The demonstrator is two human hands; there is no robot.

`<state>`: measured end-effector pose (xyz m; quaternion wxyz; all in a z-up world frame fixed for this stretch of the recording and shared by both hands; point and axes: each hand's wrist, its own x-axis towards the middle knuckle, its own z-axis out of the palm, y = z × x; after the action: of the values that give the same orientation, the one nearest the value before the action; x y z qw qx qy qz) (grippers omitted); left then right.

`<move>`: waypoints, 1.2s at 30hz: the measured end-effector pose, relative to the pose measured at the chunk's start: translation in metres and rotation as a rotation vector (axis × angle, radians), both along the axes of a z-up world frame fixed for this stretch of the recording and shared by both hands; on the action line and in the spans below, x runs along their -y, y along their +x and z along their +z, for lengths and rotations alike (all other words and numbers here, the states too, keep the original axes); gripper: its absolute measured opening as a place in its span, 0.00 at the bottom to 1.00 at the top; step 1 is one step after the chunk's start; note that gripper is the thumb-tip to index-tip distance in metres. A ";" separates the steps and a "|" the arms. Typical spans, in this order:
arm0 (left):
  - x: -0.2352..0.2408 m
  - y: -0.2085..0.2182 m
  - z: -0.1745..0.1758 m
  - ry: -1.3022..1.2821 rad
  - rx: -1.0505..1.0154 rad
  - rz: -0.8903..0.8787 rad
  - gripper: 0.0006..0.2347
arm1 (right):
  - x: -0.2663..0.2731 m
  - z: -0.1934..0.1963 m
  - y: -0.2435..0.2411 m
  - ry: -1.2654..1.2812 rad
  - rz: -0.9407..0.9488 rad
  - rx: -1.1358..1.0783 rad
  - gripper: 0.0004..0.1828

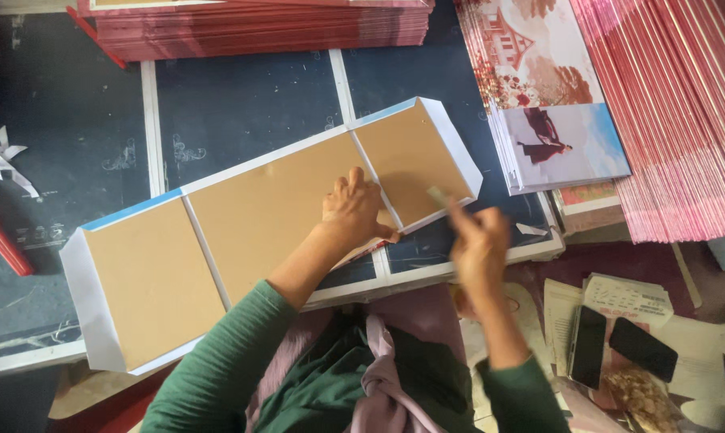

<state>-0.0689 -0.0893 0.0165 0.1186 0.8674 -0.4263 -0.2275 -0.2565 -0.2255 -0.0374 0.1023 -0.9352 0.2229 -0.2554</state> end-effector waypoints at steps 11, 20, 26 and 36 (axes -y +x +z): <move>-0.063 0.006 -0.005 0.076 0.043 0.007 0.26 | 0.016 -0.009 0.005 -0.152 -0.081 0.082 0.18; -0.062 0.009 -0.015 0.072 0.064 -0.036 0.26 | -0.033 0.012 0.015 -0.069 -0.004 0.000 0.22; -0.057 0.022 -0.001 0.016 0.105 -0.020 0.28 | -0.124 0.035 0.033 0.015 0.121 -0.075 0.24; -0.125 0.049 0.006 0.127 0.198 -0.037 0.32 | -0.140 0.008 0.041 -0.062 0.193 -0.118 0.07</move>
<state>-0.0198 0.0353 0.0225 0.0166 0.8833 -0.4368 -0.1697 -0.2158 -0.0858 -0.0293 0.0839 -0.9684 0.1293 -0.1958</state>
